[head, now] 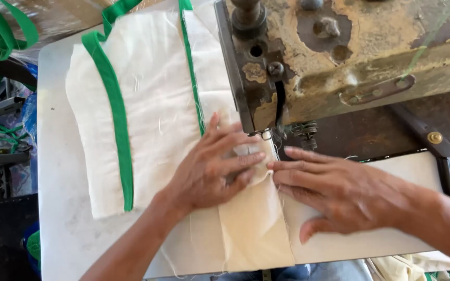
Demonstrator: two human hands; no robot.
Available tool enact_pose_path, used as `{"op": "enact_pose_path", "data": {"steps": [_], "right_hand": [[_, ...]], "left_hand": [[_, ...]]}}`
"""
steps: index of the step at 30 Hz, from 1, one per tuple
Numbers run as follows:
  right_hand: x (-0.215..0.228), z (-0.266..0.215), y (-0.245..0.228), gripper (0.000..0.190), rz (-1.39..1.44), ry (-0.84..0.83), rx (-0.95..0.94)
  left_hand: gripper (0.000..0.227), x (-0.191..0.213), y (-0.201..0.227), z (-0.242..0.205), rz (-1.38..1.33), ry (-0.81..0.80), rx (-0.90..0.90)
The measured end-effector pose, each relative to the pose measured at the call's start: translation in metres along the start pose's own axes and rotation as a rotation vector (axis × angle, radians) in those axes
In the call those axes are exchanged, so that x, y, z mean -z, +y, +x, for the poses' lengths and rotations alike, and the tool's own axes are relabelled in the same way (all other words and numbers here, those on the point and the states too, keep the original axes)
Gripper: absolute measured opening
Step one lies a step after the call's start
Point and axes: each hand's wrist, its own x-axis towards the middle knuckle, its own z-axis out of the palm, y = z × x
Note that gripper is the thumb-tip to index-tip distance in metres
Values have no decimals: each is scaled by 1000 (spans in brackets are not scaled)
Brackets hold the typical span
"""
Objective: Sewing a white fabric bag with green straps using an industrial sewing machine and trimming excess thread with scissors.
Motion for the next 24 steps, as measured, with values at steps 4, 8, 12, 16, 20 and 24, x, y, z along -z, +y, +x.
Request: {"op": "enact_pose_path", "data": {"steps": [4, 8, 12, 16, 20, 24], "right_hand": [[10, 6, 12, 79, -21, -31, -24], [15, 8, 14, 80, -60, -29, -49], [2, -1, 2, 90, -71, -6, -116], [-4, -14, 7, 94, -128, -69, -159], [2, -17, 8, 80, -229, -4, -91], [-3, -22, 7, 84, -277, -36, -94]], "left_hand": [[25, 4, -15, 4, 27, 37, -29], [19, 8, 5, 14, 76, 117, -43], [11, -4, 29, 14, 108, 164, 3], [14, -11, 33, 14, 27, 222, 23], [11, -9, 33, 19, 54, 225, -7], [10, -6, 35, 24, 107, 213, -23]]}}
